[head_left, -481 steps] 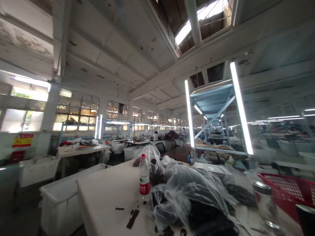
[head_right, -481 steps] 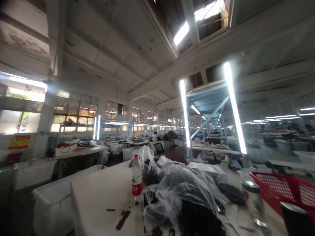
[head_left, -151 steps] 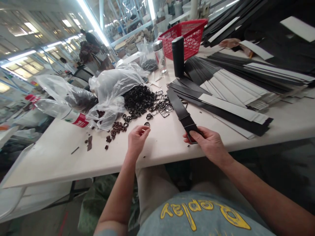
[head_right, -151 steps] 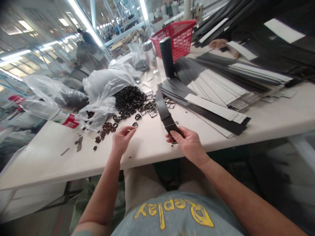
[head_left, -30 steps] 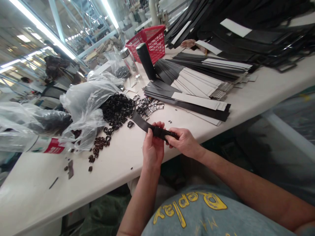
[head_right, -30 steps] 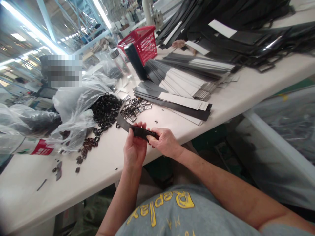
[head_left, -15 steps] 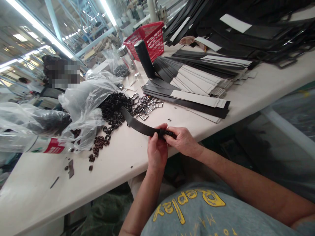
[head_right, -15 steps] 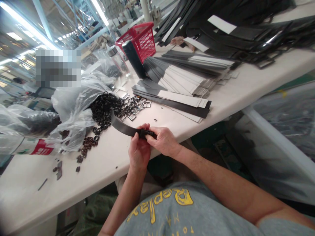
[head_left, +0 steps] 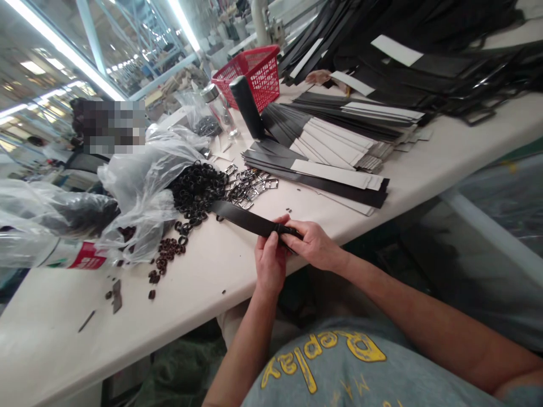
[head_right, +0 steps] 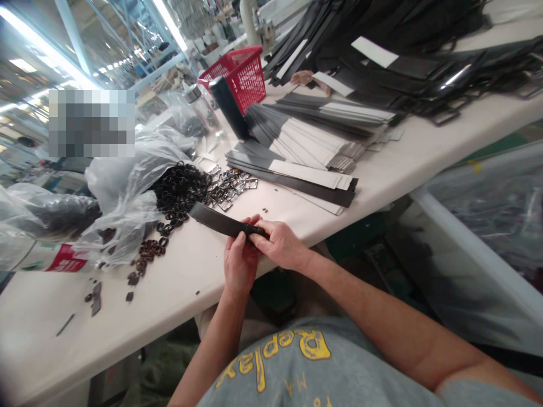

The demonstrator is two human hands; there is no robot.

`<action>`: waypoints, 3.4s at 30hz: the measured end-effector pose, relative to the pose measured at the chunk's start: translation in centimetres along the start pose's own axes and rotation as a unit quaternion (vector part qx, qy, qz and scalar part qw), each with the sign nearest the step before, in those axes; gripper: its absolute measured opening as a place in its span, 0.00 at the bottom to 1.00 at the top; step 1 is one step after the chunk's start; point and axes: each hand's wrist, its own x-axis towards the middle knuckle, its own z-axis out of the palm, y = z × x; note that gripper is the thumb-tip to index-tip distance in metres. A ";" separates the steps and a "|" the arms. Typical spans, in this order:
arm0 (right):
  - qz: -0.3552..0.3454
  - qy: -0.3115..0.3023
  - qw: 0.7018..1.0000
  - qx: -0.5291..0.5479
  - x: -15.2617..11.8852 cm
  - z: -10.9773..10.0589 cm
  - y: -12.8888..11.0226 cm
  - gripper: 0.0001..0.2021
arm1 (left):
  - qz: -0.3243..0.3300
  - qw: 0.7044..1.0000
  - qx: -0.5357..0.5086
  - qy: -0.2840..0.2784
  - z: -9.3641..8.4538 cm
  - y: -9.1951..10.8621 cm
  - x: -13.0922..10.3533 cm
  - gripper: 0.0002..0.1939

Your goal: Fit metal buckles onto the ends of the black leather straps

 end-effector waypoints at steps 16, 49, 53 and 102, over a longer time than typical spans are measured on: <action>-0.014 -0.019 0.994 0.103 -1.2 -1.4 0.8 0.16 | -0.003 0.972 0.236 -0.014 -2.4 0.1 0.5 0.26; -0.004 0.099 0.759 -0.643 9.4 -10.7 -0.6 0.15 | 0.072 0.956 0.284 -0.026 -3.7 1.7 1.0 0.16; -0.010 0.119 0.764 -0.634 9.4 -11.2 -0.1 0.15 | 0.079 0.954 0.288 -0.034 -3.9 1.6 1.0 0.15; -0.139 0.045 0.957 -0.251 -3.8 -0.6 -1.7 0.11 | -0.089 0.995 -0.021 0.045 -0.7 0.9 -4.1 0.24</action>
